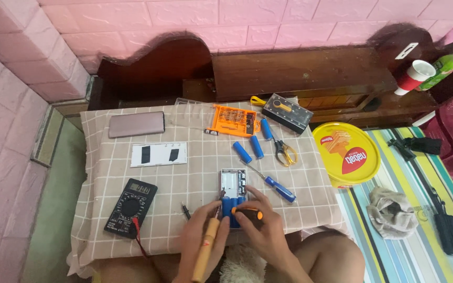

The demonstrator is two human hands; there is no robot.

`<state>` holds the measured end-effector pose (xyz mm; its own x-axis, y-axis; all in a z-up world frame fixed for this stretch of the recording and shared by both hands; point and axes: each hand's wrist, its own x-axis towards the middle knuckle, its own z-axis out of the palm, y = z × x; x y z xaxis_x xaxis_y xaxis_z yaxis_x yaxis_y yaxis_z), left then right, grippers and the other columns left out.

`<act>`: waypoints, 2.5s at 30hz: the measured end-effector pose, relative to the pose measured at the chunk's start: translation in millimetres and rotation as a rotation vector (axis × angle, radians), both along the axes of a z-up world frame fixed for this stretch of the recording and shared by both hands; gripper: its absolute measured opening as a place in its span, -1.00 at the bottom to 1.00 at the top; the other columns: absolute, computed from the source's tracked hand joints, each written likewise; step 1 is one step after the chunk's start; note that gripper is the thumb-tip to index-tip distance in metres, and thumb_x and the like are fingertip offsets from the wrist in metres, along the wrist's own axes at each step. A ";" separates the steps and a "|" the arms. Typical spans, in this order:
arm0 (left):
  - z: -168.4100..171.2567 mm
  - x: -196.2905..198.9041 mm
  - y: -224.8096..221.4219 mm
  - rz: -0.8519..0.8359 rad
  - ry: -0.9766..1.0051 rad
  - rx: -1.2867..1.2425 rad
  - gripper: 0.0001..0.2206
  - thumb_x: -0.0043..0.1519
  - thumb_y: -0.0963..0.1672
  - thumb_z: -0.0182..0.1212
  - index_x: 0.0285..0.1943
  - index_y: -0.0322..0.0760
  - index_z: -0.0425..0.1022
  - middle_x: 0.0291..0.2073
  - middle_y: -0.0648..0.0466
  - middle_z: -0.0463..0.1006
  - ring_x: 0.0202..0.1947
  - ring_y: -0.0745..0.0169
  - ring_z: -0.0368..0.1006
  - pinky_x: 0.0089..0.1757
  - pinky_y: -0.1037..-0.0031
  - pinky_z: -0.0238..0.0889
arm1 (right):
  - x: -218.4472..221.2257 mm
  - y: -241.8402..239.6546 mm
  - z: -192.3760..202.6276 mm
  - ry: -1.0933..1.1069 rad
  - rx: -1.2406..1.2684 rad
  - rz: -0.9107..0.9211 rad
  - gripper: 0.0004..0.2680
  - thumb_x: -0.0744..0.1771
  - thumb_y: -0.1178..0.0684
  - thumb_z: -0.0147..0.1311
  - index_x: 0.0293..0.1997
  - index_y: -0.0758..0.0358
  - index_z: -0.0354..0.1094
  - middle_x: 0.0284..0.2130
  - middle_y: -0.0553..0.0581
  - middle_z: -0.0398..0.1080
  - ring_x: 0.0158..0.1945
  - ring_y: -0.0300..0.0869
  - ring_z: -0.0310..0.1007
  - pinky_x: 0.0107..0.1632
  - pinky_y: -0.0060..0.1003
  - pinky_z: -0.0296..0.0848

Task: Soldering wires to a battery pack and testing the connections with a multimeter

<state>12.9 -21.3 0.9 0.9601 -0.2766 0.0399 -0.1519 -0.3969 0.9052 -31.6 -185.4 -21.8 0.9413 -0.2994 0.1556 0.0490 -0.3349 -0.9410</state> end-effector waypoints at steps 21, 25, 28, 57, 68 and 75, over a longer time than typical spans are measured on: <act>5.0 97.4 -67.4 0.200 -0.023 -0.073 -0.68 0.14 -0.04 0.30 -0.03 -0.31 0.57 -0.47 0.06 0.62 -0.46 0.23 0.52 -0.33 0.46 0.41 | -9.4 -28.7 -43.6 -0.153 0.487 -0.355 -0.86 0.33 0.20 0.08 -0.08 0.45 0.45 -0.01 0.24 0.57 -0.21 -0.11 0.52 -0.08 -0.27 0.53; -3.8 100.0 -75.0 0.233 -0.192 -0.083 -0.70 0.16 -0.05 0.31 -0.03 -0.33 0.57 -0.29 -0.04 0.69 -0.32 0.09 0.61 -0.24 0.40 0.46 | -13.2 -30.0 -34.1 -0.118 0.542 -0.345 -0.86 0.34 0.20 0.07 -0.09 0.46 0.47 -0.02 0.20 0.56 -0.22 -0.17 0.47 -0.10 -0.33 0.47; 22.6 89.7 -61.5 0.152 0.038 -0.114 -0.70 0.22 -0.07 0.26 0.07 -0.27 0.55 -0.44 0.09 0.59 -0.51 0.37 0.44 -0.45 0.55 0.31 | -13.9 -32.6 -27.4 -0.121 0.440 -0.295 -0.85 0.35 0.19 0.04 -0.06 0.40 0.47 -0.04 0.20 0.57 -0.19 -0.18 0.52 -0.08 -0.31 0.54; 59.6 -4.6 -6.6 0.063 -0.895 0.471 -0.55 0.12 -0.18 0.21 0.25 -0.31 0.46 -0.11 -0.04 0.39 -0.24 0.04 0.30 -0.24 0.32 0.29 | -64.6 52.4 46.0 0.011 0.390 -0.215 -0.81 0.28 0.23 0.23 -0.21 0.26 0.21 -0.16 0.23 0.59 -0.23 -0.18 0.53 -0.19 -0.35 0.55; -33.6 -51.2 84.1 -0.277 -0.529 0.266 -0.80 0.13 -0.19 0.27 -0.07 -0.32 0.57 -0.24 0.04 0.59 -0.39 0.12 0.47 -0.33 0.40 0.39 | -101.0 -18.1 30.6 -0.071 0.485 -0.585 -0.81 0.21 0.33 0.02 -0.23 0.23 0.12 -0.22 0.26 0.45 -0.36 -0.11 0.45 -0.26 -0.40 0.43; -279.5 -19.9 83.1 -0.568 -0.169 0.799 -0.49 0.24 0.16 0.10 -0.18 -0.35 0.64 -0.12 -0.22 0.58 -0.08 -0.39 0.38 -0.02 -0.05 0.18 | -112.0 -67.2 -28.6 -0.390 0.781 -0.199 -0.67 0.17 0.35 0.11 -0.09 0.11 0.14 -0.08 0.50 0.38 -0.42 -0.12 0.33 -0.42 -0.44 0.26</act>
